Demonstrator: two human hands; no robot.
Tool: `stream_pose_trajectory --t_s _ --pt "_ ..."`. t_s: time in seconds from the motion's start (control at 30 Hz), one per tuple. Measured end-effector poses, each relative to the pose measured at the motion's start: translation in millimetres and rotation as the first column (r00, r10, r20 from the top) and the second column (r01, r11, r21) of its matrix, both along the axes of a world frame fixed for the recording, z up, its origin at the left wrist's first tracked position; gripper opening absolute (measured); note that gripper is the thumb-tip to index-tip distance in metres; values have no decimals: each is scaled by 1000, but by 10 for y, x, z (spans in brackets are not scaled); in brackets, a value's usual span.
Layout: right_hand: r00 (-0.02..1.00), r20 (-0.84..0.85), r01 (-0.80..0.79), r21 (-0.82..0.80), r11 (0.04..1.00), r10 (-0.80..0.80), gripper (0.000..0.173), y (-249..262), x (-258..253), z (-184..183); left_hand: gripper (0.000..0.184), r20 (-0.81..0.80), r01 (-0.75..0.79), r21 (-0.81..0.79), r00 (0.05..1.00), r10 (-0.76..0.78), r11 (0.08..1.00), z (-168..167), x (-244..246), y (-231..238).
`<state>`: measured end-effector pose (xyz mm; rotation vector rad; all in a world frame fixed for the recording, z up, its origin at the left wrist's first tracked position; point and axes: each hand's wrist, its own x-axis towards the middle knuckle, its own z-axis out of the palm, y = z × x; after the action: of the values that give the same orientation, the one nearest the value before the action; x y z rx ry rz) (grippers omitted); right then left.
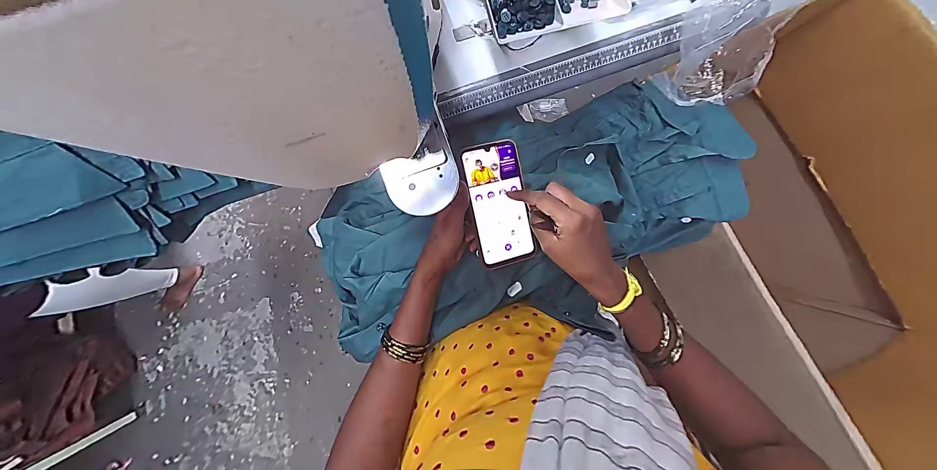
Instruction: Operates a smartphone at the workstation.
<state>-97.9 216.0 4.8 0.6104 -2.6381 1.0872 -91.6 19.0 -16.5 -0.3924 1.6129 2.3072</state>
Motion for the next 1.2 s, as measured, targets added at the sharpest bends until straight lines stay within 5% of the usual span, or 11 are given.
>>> stream_pose_trajectory --t_s 0.43,0.87,1.03,1.2 --pt "988 -86 -119 97 988 127 30 119 344 -40 46 -23 20 -29 1000 -21 999 -11 1 -4" --pt "967 -196 -137 147 980 165 36 -71 170 1 47 -38 22 -24 999 -23 999 -16 3 -11" --pt "992 -124 50 211 976 -24 15 181 59 47 47 -31 20 -39 999 -21 999 -11 0 -13" --pt "976 -139 188 173 967 -165 19 441 5 99 47 -27 20 -39 999 -21 999 -30 1 -10"
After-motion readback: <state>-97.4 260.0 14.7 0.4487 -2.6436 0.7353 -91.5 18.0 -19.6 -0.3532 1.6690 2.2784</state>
